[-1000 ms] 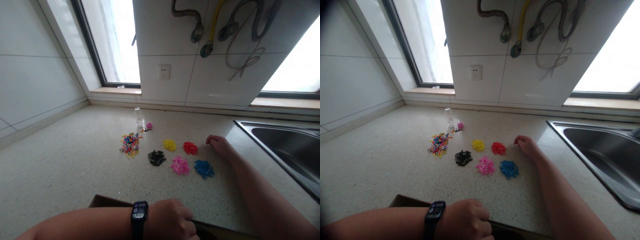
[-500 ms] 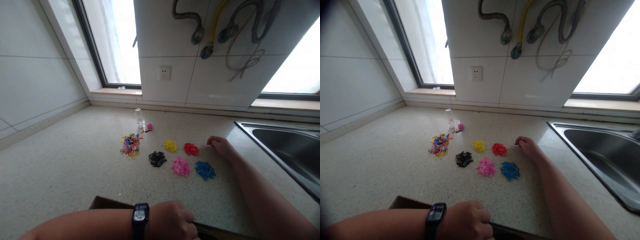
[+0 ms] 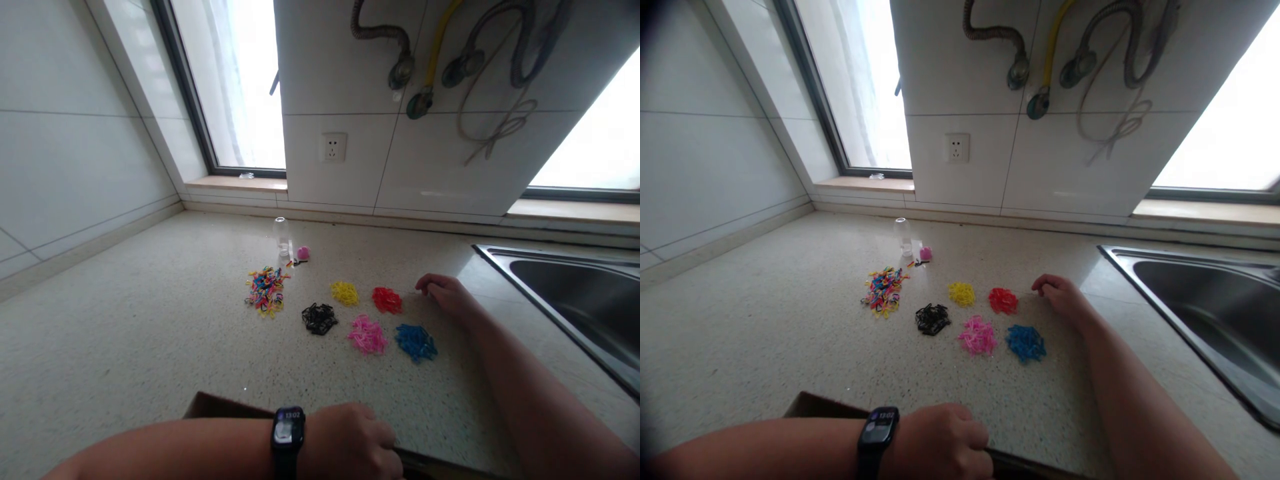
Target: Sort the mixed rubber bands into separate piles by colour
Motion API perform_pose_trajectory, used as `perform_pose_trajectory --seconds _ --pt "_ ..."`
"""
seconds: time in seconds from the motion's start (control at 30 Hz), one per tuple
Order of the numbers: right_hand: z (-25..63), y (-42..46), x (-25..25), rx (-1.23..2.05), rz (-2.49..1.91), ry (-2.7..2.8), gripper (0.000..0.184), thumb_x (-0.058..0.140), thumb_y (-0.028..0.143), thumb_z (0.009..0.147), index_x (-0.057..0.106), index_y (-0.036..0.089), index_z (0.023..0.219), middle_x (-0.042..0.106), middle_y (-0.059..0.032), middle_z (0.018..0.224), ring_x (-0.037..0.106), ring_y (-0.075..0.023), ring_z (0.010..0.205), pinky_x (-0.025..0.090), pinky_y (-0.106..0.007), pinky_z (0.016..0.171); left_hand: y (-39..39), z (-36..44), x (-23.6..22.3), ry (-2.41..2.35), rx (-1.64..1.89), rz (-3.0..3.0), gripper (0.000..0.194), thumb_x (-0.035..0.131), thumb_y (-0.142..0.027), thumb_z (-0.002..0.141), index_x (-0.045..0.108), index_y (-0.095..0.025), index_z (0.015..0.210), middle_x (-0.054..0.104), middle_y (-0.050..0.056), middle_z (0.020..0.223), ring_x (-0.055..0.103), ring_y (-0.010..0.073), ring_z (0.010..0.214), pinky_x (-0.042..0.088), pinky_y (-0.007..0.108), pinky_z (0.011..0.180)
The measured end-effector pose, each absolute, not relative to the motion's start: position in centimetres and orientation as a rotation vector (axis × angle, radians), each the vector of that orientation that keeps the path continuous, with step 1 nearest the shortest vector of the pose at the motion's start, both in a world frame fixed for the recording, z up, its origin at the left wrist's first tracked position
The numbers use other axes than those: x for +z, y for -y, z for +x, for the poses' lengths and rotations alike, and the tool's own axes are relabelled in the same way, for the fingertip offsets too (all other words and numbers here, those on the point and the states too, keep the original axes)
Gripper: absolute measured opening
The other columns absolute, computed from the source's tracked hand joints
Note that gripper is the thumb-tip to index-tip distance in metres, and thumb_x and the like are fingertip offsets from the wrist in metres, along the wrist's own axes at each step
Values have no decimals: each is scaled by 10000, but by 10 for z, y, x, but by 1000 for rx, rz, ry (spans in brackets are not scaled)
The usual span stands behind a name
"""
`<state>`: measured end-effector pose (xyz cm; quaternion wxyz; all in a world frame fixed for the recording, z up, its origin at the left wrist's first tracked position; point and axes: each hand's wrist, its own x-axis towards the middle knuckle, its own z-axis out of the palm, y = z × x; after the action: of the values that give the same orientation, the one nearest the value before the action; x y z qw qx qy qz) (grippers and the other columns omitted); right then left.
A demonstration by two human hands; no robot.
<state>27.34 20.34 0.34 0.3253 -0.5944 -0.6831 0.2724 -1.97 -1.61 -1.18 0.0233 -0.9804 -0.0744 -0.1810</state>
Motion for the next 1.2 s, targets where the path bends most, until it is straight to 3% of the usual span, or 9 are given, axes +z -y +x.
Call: perform_pose_trajectory --seconds 0.2,0.33,0.43,0.53,0.67,0.9,1.2 --pt "275 -206 2 710 -1561 1764 254 461 242 674 704 196 734 622 -22 664 484 -147 566 354 -271 530 13 -21 -6 220 -506 -3128 163 557 -217 957 602 -192 803 620 -28 688 548 135 663 361 295 498" --pt "276 -208 0 726 -1569 1752 270 457 250 686 710 191 758 623 -23 675 471 -141 550 341 -272 513 -2 -30 27 252 -657 -3554 164 578 -296 945 655 -211 1062 704 -41 857 627 82 773 445 210 604" --pt "276 -210 -2 724 -1555 1756 262 463 247 678 709 188 747 627 -24 672 473 -138 545 341 -270 513 -33 -50 61 703 -733 -3508 198 556 -235 923 702 -217 1055 676 -35 753 600 73 674 452 201 673" --pt "276 -211 -4 741 -1553 1748 268 463 250 677 712 190 758 628 -20 677 453 -129 521 322 -265 494 -77 -86 78 1402 -795 -3066 202 556 -283 931 717 -235 1044 686 -15 805 591 91 688 453 223 676" --pt "276 -214 -6 748 -1558 1746 265 471 244 668 715 187 756 639 -24 684 461 -131 525 324 -266 494 -131 -144 67 1848 -831 -2610 291 457 -296 999 673 -122 1086 673 74 874 610 153 770 487 310 742" --pt "276 -213 -5 754 -1572 1757 270 467 246 672 712 180 763 623 -19 676 470 -133 544 337 -261 508 -170 -205 34 2142 -568 -2414 320 577 -353 963 591 -161 1218 597 105 1220 616 220 1028 545 422 867" --pt "278 -215 -6 767 -1566 1760 258 468 242 681 707 192 763 630 -22 690 481 -139 557 343 -270 525 -181 -233 23 2108 -377 -2498 325 576 -345 964 586 -163 1233 591 109 1235 612 224 1041 542 430 878"
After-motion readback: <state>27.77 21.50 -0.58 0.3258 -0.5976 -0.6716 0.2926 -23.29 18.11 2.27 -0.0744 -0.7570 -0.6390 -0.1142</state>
